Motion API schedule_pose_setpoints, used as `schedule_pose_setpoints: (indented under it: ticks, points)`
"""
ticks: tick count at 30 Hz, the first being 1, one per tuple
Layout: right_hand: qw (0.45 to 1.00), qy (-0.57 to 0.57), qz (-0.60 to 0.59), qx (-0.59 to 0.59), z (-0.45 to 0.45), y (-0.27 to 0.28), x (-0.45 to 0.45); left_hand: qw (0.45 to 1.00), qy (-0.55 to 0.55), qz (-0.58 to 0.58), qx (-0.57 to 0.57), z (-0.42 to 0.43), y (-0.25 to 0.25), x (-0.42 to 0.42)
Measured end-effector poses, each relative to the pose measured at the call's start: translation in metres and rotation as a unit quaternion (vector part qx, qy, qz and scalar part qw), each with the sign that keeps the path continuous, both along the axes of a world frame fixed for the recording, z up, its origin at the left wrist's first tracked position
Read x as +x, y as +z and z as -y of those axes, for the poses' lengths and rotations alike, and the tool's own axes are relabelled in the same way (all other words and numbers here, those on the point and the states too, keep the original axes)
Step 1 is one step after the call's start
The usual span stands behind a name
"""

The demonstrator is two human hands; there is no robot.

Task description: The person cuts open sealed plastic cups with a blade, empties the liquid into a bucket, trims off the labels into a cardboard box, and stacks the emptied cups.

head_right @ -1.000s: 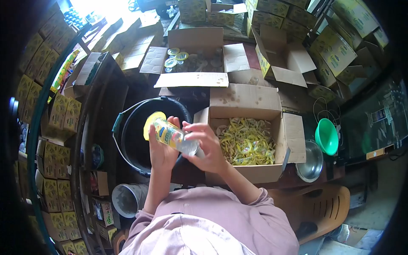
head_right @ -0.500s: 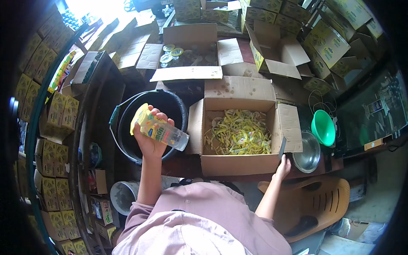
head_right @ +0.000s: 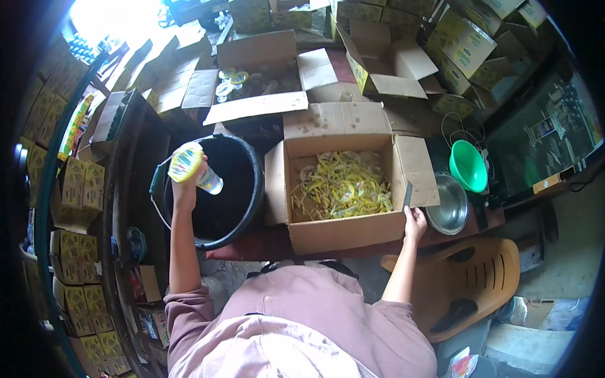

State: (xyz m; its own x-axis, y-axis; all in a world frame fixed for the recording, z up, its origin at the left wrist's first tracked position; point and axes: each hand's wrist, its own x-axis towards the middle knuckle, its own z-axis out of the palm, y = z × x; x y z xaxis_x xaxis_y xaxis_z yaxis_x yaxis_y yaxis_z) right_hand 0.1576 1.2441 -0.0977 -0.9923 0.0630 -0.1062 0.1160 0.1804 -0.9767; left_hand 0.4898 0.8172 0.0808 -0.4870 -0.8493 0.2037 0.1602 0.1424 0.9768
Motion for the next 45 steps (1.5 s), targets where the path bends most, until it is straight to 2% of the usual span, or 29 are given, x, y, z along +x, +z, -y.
schedule_pose_setpoints:
  ticks: [2,4,6,10,14,19,22,24,26,28,29,31,32,33,35,38,39,41,42,44,45]
  points:
    - [0.999,0.026,-0.006,-0.017,-0.005,-0.002,-0.004,0.992,0.045,0.065,-0.097,0.002,-0.014,-0.002]
    - [1.0,0.017,0.015,-0.004,-0.008,0.005,-0.002,0.99,0.066,0.077,-0.097,-0.001,-0.023,-0.004]
    - [0.999,0.031,0.039,0.006,-0.011,0.014,0.001,0.977,0.056,0.101,-0.177,-0.002,-0.028,-0.003]
    - [0.998,0.037,0.05,-0.005,-0.02,0.018,0.005,0.983,0.042,0.109,-0.14,0.001,-0.031,0.0]
    - [0.997,0.043,0.041,-0.048,-0.019,0.017,0.002,0.982,0.047,0.105,-0.151,0.0,-0.032,-0.004]
    - [0.997,0.063,0.043,-0.032,-0.026,0.019,0.007,0.981,0.03,0.112,-0.157,-0.003,-0.031,-0.004]
    - [0.982,0.051,0.093,-0.157,-0.047,0.015,0.014,0.982,0.035,0.108,-0.15,-0.003,-0.034,-0.004]
    - [0.931,0.046,0.187,-0.311,-0.07,0.011,0.018,0.979,0.043,0.117,-0.162,0.001,-0.041,-0.003]
    - [0.878,0.061,0.165,-0.445,-0.075,0.015,0.023,0.976,0.042,0.118,-0.177,-0.005,-0.027,-0.005]
    - [0.874,0.043,0.122,-0.468,-0.055,0.028,0.025,0.978,0.033,0.101,-0.178,-0.004,-0.028,-0.005]
    - [0.867,0.121,0.094,-0.474,-0.034,0.047,0.028,0.979,0.031,0.1,-0.177,-0.004,-0.029,-0.003]
    - [0.874,0.227,0.068,-0.425,0.018,0.074,0.032,0.983,0.025,0.075,-0.166,-0.001,-0.034,-0.003]
    - [0.889,0.241,0.088,-0.379,0.059,0.106,0.046,0.992,0.022,0.034,-0.116,-0.002,-0.036,-0.004]
    - [0.888,0.268,0.107,-0.359,0.081,0.098,0.043,0.99,0.015,0.044,-0.134,0.002,-0.041,-0.002]
    - [0.843,0.418,0.123,-0.315,0.149,0.13,0.066,0.988,0.017,0.046,-0.15,0.002,-0.04,0.0]
    - [0.834,0.516,0.098,-0.17,0.226,0.159,0.1,0.965,0.073,0.127,-0.219,-0.001,-0.035,0.0]
    - [0.831,0.545,0.042,-0.103,0.247,0.177,0.115,0.965,0.073,0.131,-0.217,-0.002,-0.032,0.001]
    - [0.787,0.608,-0.042,-0.097,0.279,0.181,0.128,0.964,0.074,0.136,-0.215,-0.003,-0.025,0.004]
    - [0.787,0.607,-0.096,-0.056,0.29,0.202,0.144,0.964,0.075,0.136,-0.216,-0.002,-0.026,0.005]
    - [0.757,0.599,-0.253,-0.057,0.309,0.214,0.158,0.964,0.076,0.133,-0.219,0.002,-0.031,0.005]
    - [0.756,0.592,-0.277,-0.049,0.313,0.223,0.164,0.957,0.09,0.149,-0.233,0.004,-0.032,0.005]
